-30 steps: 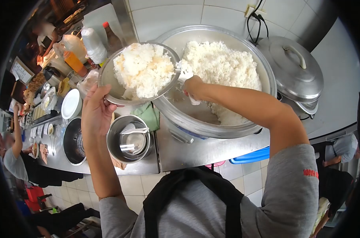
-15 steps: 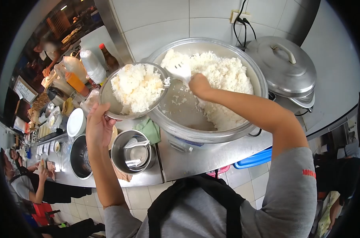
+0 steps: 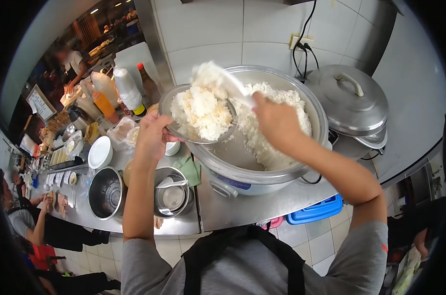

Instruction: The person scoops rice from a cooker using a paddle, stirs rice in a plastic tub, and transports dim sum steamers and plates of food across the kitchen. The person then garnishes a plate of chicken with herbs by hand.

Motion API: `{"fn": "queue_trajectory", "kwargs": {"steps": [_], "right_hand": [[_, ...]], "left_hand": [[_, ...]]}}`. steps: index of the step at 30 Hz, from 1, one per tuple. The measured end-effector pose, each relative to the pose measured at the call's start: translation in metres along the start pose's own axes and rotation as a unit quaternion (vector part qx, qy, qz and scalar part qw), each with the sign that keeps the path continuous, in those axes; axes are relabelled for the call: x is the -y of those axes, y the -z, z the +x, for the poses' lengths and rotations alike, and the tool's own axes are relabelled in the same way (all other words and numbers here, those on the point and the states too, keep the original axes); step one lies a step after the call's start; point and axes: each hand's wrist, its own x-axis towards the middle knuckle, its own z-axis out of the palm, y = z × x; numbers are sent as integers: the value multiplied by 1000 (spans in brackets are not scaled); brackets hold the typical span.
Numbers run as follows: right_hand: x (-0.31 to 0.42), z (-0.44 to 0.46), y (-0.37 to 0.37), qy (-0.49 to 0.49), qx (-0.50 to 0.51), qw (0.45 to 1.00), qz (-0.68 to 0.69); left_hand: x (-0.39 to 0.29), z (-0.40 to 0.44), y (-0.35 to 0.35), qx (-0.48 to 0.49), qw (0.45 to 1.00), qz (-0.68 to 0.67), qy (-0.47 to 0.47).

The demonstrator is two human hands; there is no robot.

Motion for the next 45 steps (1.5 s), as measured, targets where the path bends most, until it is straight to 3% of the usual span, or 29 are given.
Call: {"fn": "queue_trajectory", "kwargs": {"steps": [9,13,15,21,23,24,25,26,27,29,32,35,38,42,45], "right_hand": [[39,-52,-23,162,-100,947,-259],[38,-49,4,187,-107,945,-245],[29,-38,38,152,-32,975,-159],[13,-22,59,33,-49,998,-26],[-6,-7,24,-54,-32,972,225],[-8,-2,10,-59,-33,972,223],[-8,4,-3,-160,67,890,421],[-6,10,-3,-247,161,754,587],[0,9,-1,-231,156,714,642],[7,13,-3,-213,137,691,677],[-4,22,-9,-167,164,701,673],[-11,27,0,-119,185,753,621],[-8,18,31,-43,210,763,610],[14,-29,56,36,203,780,591],[41,-73,64,93,208,775,590]], "left_hand": [[11,-1,6,-13,998,-57,-12],[12,-2,10,-22,997,-72,-4],[14,-6,13,-25,997,-75,4],[24,-16,24,-14,994,-107,-12],[26,-19,23,-13,994,-108,-20],[26,-20,23,-11,993,-109,-33],[26,-22,23,-6,993,-111,-33],[27,-23,20,-19,993,-107,-35],[28,-25,19,-39,993,-101,-37],[29,-28,14,-53,993,-103,-38],[31,-35,6,-74,991,-108,-41],[29,-54,-4,-113,986,-114,-46],[22,-91,-20,-121,981,-113,-101],[17,-182,-50,-189,965,-121,-133],[23,-256,-80,-296,940,-97,-140]]}}
